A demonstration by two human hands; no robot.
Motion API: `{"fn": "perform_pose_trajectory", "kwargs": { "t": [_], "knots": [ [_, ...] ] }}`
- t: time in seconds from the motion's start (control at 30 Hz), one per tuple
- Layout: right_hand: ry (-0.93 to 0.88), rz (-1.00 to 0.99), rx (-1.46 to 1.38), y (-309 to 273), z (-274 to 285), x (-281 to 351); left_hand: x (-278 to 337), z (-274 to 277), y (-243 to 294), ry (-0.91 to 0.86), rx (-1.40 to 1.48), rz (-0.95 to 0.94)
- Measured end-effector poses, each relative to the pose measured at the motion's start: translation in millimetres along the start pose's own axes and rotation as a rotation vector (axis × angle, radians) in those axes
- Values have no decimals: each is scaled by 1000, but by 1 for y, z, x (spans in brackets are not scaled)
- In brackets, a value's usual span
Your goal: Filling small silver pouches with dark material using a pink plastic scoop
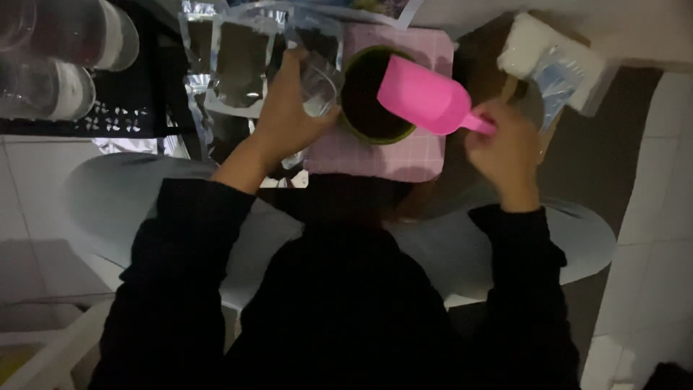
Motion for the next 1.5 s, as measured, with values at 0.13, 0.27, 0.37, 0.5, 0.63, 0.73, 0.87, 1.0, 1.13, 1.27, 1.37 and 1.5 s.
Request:
{"fn": "perform_pose_trajectory", "kwargs": {
  "t": [0.13,0.27,0.37,0.5,0.63,0.73,0.87,1.0,1.13,1.27,1.37,1.5],
  "knots": [
    [27,-315,-440,56,-85,7,-8,-8,-12,42,65,2],
    [313,-514,-531,87,-200,6,-9,-13,-18,-63,50,116],
    [387,-507,-735,46,-207,-20,-15,-19,-23,-60,84,98],
    [308,-544,-704,24,-215,-35,-17,-28,-29,14,135,0],
    [473,-272,-681,41,-211,-32,-14,-22,-24,-39,68,95],
    [546,-106,-602,39,-195,-29,-12,-20,-24,-49,59,110],
    [602,-69,-704,39,-189,-31,-18,-31,-40,32,9,14],
    [624,-205,-708,59,-210,-30,-16,-22,-32,-5,8,-2],
    [532,-24,-775,42,-205,-40,-11,-16,-16,-12,52,86],
    [524,-155,-644,46,-212,-46,-16,-27,-29,-3,10,56],
    [464,-214,-776,34,-215,-58,-13,-25,-26,5,-2,31],
    [458,-311,-788,27,-208,-77,-9,-12,-4,-109,96,178]
  ]
}}
Point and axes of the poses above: each hand's wrist, its own x-axis away from the middle knuckle, its own z-axis out of the back of the hand, y = z × x, the point moved 2 cm from there along -x, towards the middle knuckle, and after that the axes turned 6 degrees about -y, right-handed, at the moved point
